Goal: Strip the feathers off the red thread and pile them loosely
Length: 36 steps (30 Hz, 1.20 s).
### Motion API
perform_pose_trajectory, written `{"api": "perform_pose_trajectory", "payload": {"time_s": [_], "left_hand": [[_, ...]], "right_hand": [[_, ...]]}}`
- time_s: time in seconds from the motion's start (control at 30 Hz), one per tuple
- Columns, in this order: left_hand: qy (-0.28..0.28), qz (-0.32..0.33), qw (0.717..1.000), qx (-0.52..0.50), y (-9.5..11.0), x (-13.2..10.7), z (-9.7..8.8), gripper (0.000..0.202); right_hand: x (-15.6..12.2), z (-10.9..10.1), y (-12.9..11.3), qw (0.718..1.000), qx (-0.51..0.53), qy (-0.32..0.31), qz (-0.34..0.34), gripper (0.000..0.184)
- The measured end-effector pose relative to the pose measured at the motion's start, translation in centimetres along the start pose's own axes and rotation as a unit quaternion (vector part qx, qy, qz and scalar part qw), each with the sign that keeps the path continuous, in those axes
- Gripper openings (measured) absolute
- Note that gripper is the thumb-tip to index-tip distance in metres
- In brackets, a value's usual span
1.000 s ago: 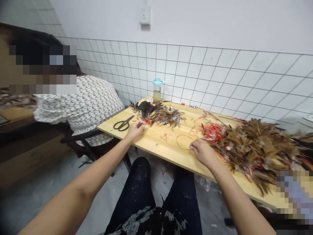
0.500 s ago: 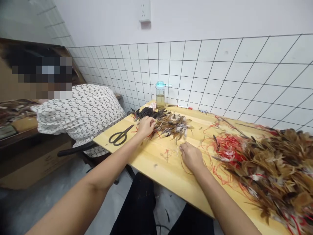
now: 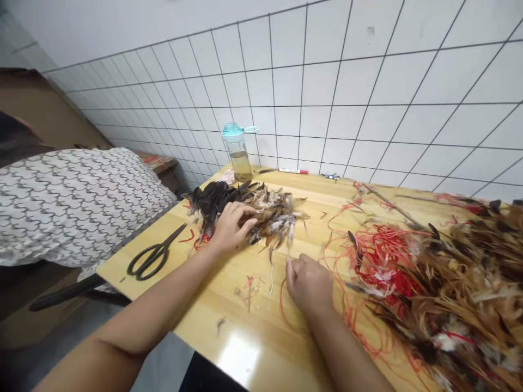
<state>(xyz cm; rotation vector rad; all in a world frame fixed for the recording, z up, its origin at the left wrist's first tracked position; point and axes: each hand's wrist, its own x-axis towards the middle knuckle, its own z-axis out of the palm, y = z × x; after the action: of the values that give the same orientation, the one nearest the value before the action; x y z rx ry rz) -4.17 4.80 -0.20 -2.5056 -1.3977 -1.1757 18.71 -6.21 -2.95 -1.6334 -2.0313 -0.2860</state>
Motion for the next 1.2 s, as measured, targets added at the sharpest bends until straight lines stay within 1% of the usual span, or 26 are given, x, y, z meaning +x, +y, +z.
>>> {"api": "perform_pose_trajectory", "payload": {"time_s": [0.07, 0.13, 0.2, 0.27, 0.33, 0.4, 0.43, 0.47, 0.5, 0.53, 0.6, 0.67, 0.7, 0.73, 0.77, 0.8, 0.9, 1.0, 1.07, 1.13, 1.2], "left_hand": [[-0.014, 0.015, 1.000, 0.006, 0.5, -0.4, 0.0, 0.024], [-0.018, 0.028, 0.999, 0.008, 0.9, -0.6, -0.1, 0.021], [0.000, 0.034, 0.999, 0.007, 0.9, -0.7, -0.3, 0.016], [0.041, 0.024, 0.999, 0.016, 0.5, -0.6, -0.7, 0.012], [0.098, -0.006, 0.994, 0.039, -0.2, -0.4, -1.4, 0.011], [0.148, -0.055, 0.985, 0.070, -1.3, -0.1, -2.2, 0.012], [0.160, -0.084, 0.980, 0.087, -1.8, 0.0, -2.6, 0.013], [0.157, -0.110, 0.976, 0.105, -2.4, 0.1, -2.9, 0.014], [0.135, -0.132, 0.975, 0.119, -2.9, 0.2, -3.3, 0.016], [0.094, -0.150, 0.976, 0.129, -3.3, 0.3, -3.7, 0.017], [-0.027, -0.174, 0.976, 0.129, -4.0, 0.4, -4.6, 0.021], [-0.152, -0.191, 0.964, 0.108, -4.3, 0.4, -5.5, 0.024], [-0.198, -0.196, 0.955, 0.096, -4.3, 0.3, -6.0, 0.024], [-0.230, -0.200, 0.949, 0.086, -4.3, 0.3, -6.4, 0.024], [-0.250, -0.201, 0.944, 0.077, -4.3, 0.2, -6.8, 0.024], [-0.261, -0.202, 0.941, 0.070, -4.4, 0.2, -7.2, 0.023], [-0.267, -0.209, 0.938, 0.072, -4.7, -0.2, -8.1, 0.018], [-0.274, -0.217, 0.933, 0.080, -5.4, -1.1, -8.6, 0.010], [-0.274, -0.213, 0.936, 0.062, -5.7, -2.1, -8.8, 0.015], [-0.257, -0.205, 0.944, 0.034, -5.5, -3.1, -8.8, 0.019], [-0.210, -0.200, 0.957, 0.024, -5.0, -3.9, -8.5, 0.015]], "right_hand": [[0.0, -0.1, -0.1, 1.000, 0.014, 0.007, -0.005, 0.048], [0.1, -0.2, -0.2, 1.000, 0.025, 0.017, -0.004, 0.047], [0.2, -0.2, -0.3, 0.999, 0.033, 0.026, 0.008, 0.043], [0.2, -0.2, -0.3, 0.999, 0.037, 0.022, 0.020, 0.038], [0.1, -0.1, -0.3, 0.999, 0.042, 0.008, 0.029, 0.034], [0.0, 0.1, -0.2, 0.998, 0.048, 0.002, 0.036, 0.031], [0.0, 0.2, -0.1, 0.998, 0.052, 0.004, 0.040, 0.028], [0.0, 0.2, -0.1, 0.997, 0.057, 0.009, 0.044, 0.025], [0.0, 0.3, 0.0, 0.997, 0.061, 0.015, 0.048, 0.021], [0.0, 0.4, 0.1, 0.996, 0.064, 0.019, 0.052, 0.016], [0.1, 0.4, 0.2, 0.995, 0.067, 0.026, 0.062, 0.014], [0.1, 0.4, 0.2, 0.994, 0.072, 0.030, 0.074, 0.017], [0.1, 0.4, 0.2, 0.994, 0.075, 0.029, 0.080, 0.018], [0.2, 0.3, 0.2, 0.993, 0.079, 0.024, 0.088, 0.019], [0.2, 0.3, 0.2, 0.992, 0.082, 0.016, 0.096, 0.019], [0.2, 0.2, 0.2, 0.991, 0.082, 0.008, 0.105, 0.020], [0.3, 0.1, 0.3, 0.988, 0.084, -0.014, 0.126, 0.023], [0.4, 0.1, 0.5, 0.986, 0.094, -0.026, 0.136, 0.024], [0.4, 0.1, 0.6, 0.985, 0.097, -0.026, 0.140, 0.024], [0.5, 0.1, 0.7, 0.986, 0.094, -0.026, 0.139, 0.025], [0.5, 0.1, 0.7, 0.986, 0.091, -0.030, 0.137, 0.025]]}}
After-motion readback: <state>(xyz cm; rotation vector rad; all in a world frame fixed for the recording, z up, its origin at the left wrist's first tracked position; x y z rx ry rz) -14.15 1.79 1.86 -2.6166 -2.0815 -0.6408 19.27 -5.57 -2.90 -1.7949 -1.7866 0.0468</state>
